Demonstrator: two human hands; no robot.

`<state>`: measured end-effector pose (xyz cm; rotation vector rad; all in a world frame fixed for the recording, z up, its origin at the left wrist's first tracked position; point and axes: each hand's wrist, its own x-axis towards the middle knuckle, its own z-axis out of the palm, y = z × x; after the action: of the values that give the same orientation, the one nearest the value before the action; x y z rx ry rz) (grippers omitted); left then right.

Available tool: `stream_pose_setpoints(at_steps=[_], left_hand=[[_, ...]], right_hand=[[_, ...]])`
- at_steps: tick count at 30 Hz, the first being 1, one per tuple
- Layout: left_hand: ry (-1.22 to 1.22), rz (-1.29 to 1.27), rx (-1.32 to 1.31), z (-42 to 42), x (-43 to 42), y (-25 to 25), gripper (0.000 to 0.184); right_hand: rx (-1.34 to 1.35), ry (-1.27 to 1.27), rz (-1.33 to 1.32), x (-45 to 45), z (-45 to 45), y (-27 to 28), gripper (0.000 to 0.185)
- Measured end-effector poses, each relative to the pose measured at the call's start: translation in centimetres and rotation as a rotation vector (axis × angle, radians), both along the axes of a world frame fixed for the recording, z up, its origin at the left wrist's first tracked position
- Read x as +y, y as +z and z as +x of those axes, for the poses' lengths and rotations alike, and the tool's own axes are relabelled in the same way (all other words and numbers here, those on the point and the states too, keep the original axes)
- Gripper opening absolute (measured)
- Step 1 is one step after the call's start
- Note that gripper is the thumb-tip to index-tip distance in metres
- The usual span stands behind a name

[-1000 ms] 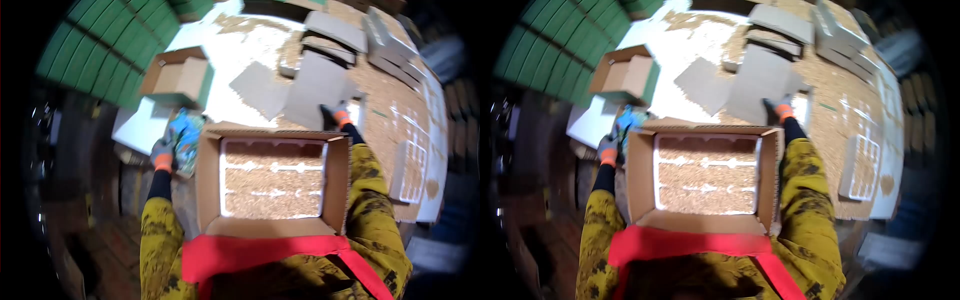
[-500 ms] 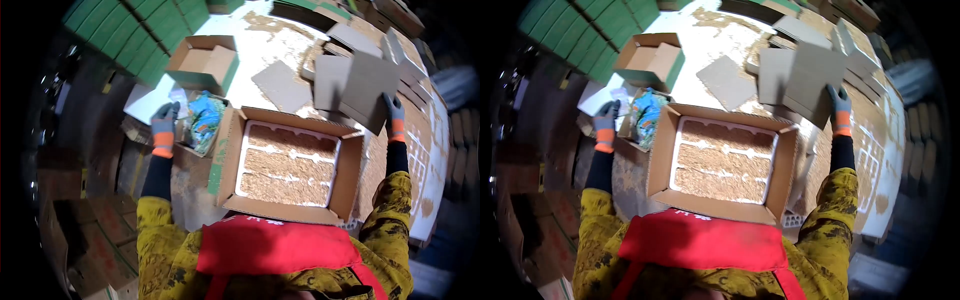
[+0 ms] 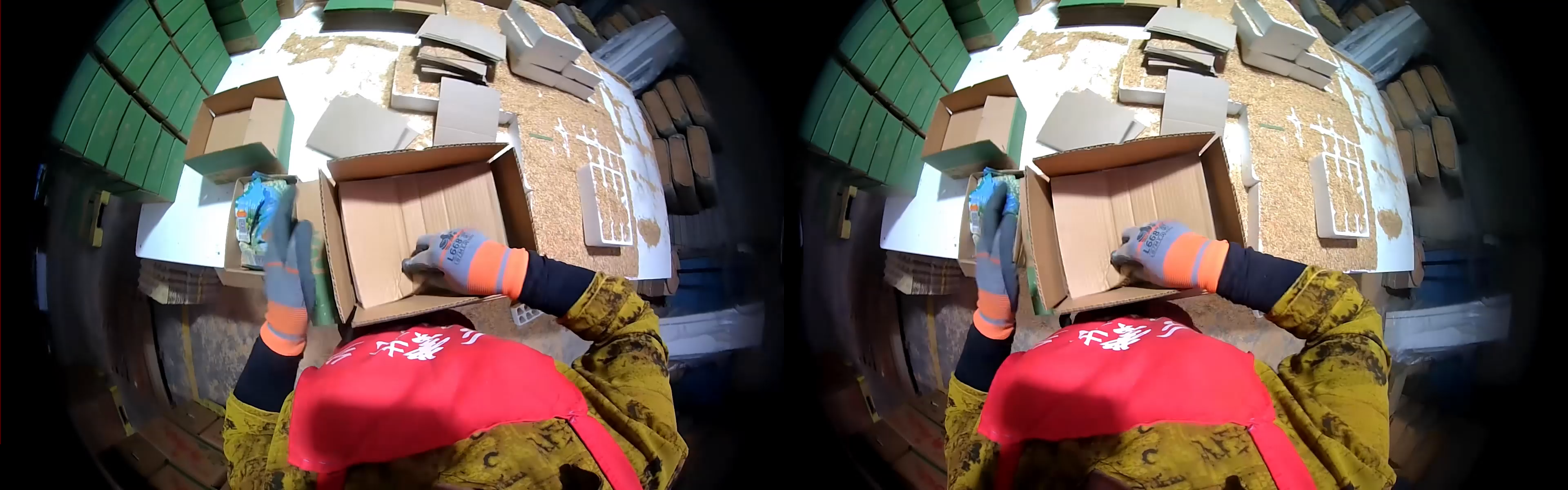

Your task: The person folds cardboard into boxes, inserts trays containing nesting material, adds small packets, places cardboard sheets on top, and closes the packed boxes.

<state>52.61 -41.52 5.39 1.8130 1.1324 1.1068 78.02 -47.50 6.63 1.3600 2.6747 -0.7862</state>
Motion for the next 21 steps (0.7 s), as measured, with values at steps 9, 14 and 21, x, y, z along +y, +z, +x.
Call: stream_pose_setpoints(at_steps=[9,14,21], left_hand=[[-0.258,-0.997,-0.625,-0.6,0.4,-12.6,0.044],[-0.112,-0.726,-0.158,4.0,-0.6,-9.1,0.07],[-0.03,-0.182,-0.142,3.1,4.4,-1.2,0.083]], right_hand=[[0.977,-1.025,-0.014,-2.6,12.5,0.6,0.059],[0.707,-1.1,-0.222,-1.7,8.6,-10.3,0.078],[1.208,-0.893,0.054,3.8,7.2,-5.1,0.045]])
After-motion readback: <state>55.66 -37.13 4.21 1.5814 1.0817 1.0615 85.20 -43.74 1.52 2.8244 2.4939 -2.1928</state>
